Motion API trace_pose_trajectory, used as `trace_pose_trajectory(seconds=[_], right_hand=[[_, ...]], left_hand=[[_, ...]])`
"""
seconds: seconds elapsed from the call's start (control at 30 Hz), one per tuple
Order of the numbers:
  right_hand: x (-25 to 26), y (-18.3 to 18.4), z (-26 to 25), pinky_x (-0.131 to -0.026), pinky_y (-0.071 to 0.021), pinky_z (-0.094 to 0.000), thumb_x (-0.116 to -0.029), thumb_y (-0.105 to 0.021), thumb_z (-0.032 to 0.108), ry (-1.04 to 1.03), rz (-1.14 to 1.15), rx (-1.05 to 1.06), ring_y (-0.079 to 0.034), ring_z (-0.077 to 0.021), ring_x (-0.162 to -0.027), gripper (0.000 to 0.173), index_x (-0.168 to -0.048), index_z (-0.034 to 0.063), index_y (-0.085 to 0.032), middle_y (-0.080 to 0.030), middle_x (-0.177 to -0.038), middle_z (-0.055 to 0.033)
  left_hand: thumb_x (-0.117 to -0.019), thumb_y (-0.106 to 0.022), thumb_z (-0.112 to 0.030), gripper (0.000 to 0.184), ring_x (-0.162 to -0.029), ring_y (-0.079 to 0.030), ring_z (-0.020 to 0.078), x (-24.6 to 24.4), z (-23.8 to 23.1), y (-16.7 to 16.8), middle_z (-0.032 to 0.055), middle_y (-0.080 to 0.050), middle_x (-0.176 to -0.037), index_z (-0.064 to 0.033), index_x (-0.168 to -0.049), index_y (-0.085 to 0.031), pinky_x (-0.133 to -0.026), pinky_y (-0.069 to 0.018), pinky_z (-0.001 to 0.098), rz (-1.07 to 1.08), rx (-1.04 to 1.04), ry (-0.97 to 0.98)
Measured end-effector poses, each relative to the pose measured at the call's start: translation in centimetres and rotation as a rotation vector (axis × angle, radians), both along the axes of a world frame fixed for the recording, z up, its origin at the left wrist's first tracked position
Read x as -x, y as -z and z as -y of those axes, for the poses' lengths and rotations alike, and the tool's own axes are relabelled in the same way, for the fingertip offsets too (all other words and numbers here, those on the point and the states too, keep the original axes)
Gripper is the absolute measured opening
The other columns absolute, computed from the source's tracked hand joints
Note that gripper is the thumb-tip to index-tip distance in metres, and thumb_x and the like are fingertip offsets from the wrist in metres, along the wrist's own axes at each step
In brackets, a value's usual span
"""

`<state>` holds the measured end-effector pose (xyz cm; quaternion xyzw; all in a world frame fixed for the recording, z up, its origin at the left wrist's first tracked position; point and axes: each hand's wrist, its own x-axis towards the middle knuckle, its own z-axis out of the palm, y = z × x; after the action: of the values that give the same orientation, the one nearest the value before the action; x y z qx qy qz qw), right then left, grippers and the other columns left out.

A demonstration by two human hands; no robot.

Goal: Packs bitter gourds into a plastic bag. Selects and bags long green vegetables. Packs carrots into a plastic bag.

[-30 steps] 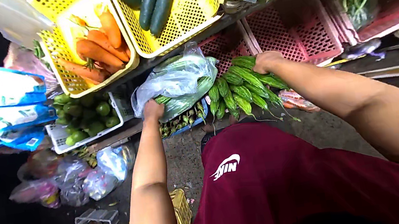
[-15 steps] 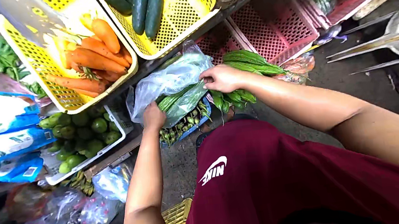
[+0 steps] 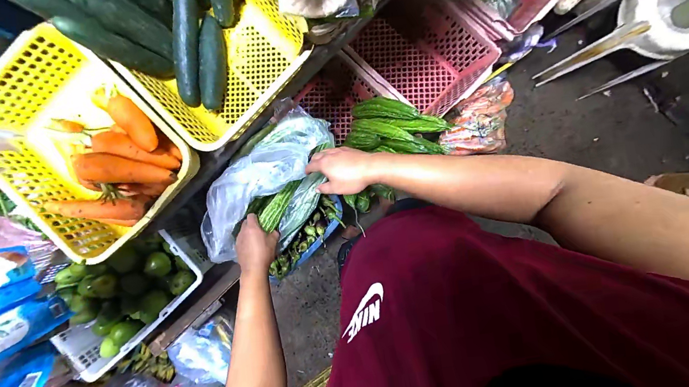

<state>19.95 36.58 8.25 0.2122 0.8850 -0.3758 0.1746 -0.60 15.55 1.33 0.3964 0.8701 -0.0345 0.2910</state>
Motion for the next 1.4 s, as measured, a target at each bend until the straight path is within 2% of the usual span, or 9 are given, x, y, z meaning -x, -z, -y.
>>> trace_pose_trajectory(seconds=[0.3, 0.53, 0.73, 0.83, 0.9, 1.1, 1.2, 1.3, 1.4], right_hand=[[-3.6, -0.5, -4.8, -0.112, -0.0426, -0.0576, -0.1013, -0.061, 0.038, -0.114, 0.007, 0.042, -0.056, -0.0310, -0.133, 0.047, -0.142, 0.0149, -0.060, -0.062, -0.140, -0.0123], [3.6, 1.3, -3.6, -0.102, -0.0496, -0.0621, -0.0854, -0.077, 0.049, -0.030, -0.077, -0.103, -0.053, -0.0399, -0.133, 0.087, -0.155, 0.0134, -0.041, -0.053, -0.146, -0.0177], [9.1, 5.6, -1.2, -0.099, -0.0487, -0.0682, -0.0744, -0.084, 0.050, 0.474, 0.205, 0.112, -0.061, -0.0466, -0.121, 0.110, -0.155, 0.0004, -0.029, -0.060, -0.133, -0.0295], [9.0, 6.5, 0.0, -0.093, -0.0523, -0.0654, -0.0836, -0.079, 0.032, 0.484, 0.229, 0.121, -0.066, -0.0422, -0.113, 0.074, -0.143, 0.0018, -0.048, -0.066, -0.124, -0.0263], [9.2, 7.1, 1.0, -0.069, -0.0577, -0.0423, -0.0987, -0.060, 0.018, 0.610, 0.151, 0.362, -0.067, -0.0223, -0.076, 0.031, -0.127, 0.0049, -0.061, -0.067, -0.093, -0.0134], [7.9, -3.9, 4.7, -0.062, -0.0579, -0.0344, -0.1008, -0.051, 0.010, 0.665, -0.300, 0.928, -0.059, -0.0127, -0.057, 0.014, -0.095, 0.0059, -0.062, -0.058, -0.067, -0.0016], [6.7, -6.2, 6.2, -0.066, -0.0600, -0.0350, -0.1051, -0.047, 0.013, 0.795, -0.389, 0.957, -0.063, -0.0141, -0.063, 0.019, -0.100, 0.0060, -0.064, -0.063, -0.073, -0.0033], [7.5, -4.2, 7.0, -0.078, -0.0617, -0.0437, -0.1092, -0.049, 0.026, 1.008, -0.401, 0.957, -0.072, -0.0250, -0.089, 0.028, -0.128, 0.0067, -0.055, -0.070, -0.105, -0.0116], [8.2, -2.9, 7.8, -0.077, -0.0631, -0.0433, -0.1037, -0.062, 0.032, 0.993, -0.390, 0.655, -0.073, -0.0273, -0.093, 0.048, -0.138, 0.0054, -0.041, -0.067, -0.114, -0.0146]], left_hand=[[-0.0836, -0.082, -0.030, 0.058, -0.113, -0.067, 0.0414, -3.4, 2.8, 1.0, 0.0239, -0.069, -0.118, -0.0050, -0.132, -0.062, -0.097, -0.0512, 0.0665, 0.300, 0.191, -0.267], [-0.0825, -0.081, -0.032, 0.054, -0.107, -0.069, 0.0427, -5.9, 3.0, -1.9, 0.0227, -0.071, -0.113, -0.0087, -0.128, -0.063, -0.090, -0.0534, 0.0683, 0.107, 0.123, -0.361], [-0.0842, -0.078, -0.036, 0.061, -0.110, -0.069, 0.0386, -9.0, 3.8, -2.4, 0.0180, -0.071, -0.117, -0.0152, -0.137, -0.057, -0.092, -0.0549, 0.0638, 0.196, 0.160, -0.332], [-0.0897, -0.072, -0.038, 0.061, -0.115, -0.068, 0.0372, -8.8, 4.8, -2.8, 0.0164, -0.070, -0.123, -0.0163, -0.144, -0.053, -0.094, -0.0539, 0.0631, 0.253, 0.179, -0.281], [-0.0937, -0.068, -0.038, 0.060, -0.116, -0.067, 0.0367, -7.7, 6.0, -3.4, 0.0167, -0.069, -0.126, -0.0154, -0.147, -0.051, -0.096, -0.0530, 0.0629, 0.283, 0.161, -0.235], [-0.0931, -0.070, -0.039, 0.067, -0.120, -0.066, 0.0376, -2.0, 11.8, -6.9, 0.0156, -0.067, -0.134, -0.0198, -0.153, -0.047, -0.099, -0.0515, 0.0641, 0.248, 0.115, -0.126], [-0.0905, -0.073, -0.031, 0.066, -0.124, -0.064, 0.0351, -0.3, 15.2, -5.9, 0.0135, -0.066, -0.135, -0.0192, -0.151, -0.050, -0.103, -0.0499, 0.0626, 0.299, 0.126, -0.028], [-0.0838, -0.076, -0.020, 0.050, -0.119, -0.065, 0.0336, -0.4, 17.2, -2.0, 0.0140, -0.068, -0.127, -0.0114, -0.131, -0.063, -0.101, -0.0524, 0.0579, 0.251, 0.027, 0.039], [-0.0838, -0.077, -0.019, 0.048, -0.118, -0.066, 0.0326, 0.1, 17.1, -1.8, 0.0145, -0.068, -0.126, -0.0083, -0.129, -0.065, -0.102, -0.0522, 0.0552, 0.168, -0.090, -0.022]])
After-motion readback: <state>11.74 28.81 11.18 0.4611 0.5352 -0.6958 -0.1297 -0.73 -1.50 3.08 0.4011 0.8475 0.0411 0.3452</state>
